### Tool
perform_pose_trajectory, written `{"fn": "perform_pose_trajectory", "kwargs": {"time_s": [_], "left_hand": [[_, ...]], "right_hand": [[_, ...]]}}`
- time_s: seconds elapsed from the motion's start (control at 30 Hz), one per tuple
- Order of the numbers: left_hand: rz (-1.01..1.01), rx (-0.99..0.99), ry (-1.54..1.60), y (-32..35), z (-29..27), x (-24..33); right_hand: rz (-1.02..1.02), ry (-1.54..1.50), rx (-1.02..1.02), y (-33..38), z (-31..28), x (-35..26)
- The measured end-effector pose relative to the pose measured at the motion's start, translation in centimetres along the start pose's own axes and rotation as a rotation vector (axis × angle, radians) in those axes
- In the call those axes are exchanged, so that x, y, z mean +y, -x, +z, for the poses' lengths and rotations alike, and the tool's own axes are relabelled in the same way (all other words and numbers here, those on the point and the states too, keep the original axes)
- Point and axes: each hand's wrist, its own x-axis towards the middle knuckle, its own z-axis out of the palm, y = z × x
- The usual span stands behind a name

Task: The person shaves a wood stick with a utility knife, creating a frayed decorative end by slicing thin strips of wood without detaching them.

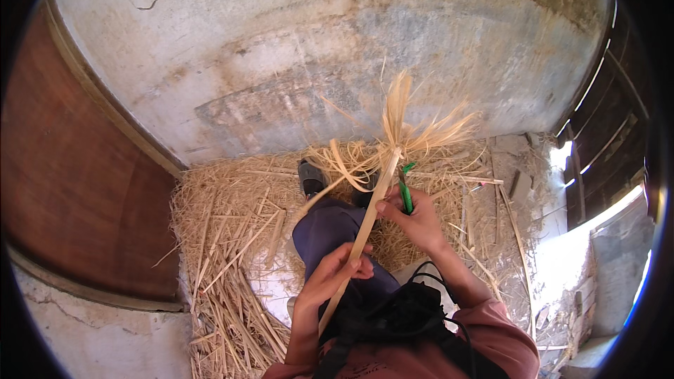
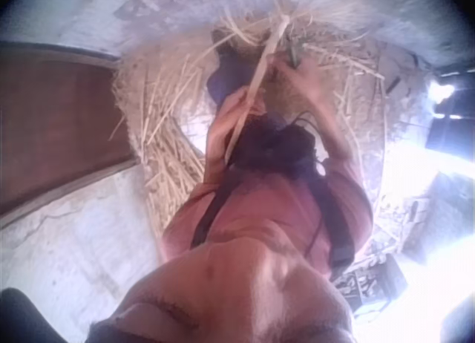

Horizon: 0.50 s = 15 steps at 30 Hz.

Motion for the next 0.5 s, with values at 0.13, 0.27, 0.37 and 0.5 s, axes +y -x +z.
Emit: {"fn": "perform_pose_trajectory", "kwargs": {"time_s": [0.13, 0.27, 0.37, 0.5], "left_hand": [[-0.129, 0.041, -0.009, -2.2, 0.7, 3.3], [-0.092, 0.106, 0.014, -2.8, 0.2, 2.8], [-0.067, 0.152, -0.006, -3.2, 0.4, 2.4], [-0.041, 0.204, -0.089, -3.7, 0.8, 2.3]], "right_hand": [[-0.106, 0.325, -0.018, 0.2, 0.0, -0.8], [-0.214, 0.600, 0.115, 1.2, -0.9, -2.3], [-0.177, 0.582, 0.200, 1.8, -3.0, -1.5], [-0.282, 0.841, 0.158, 2.0, -2.7, -2.2]]}}
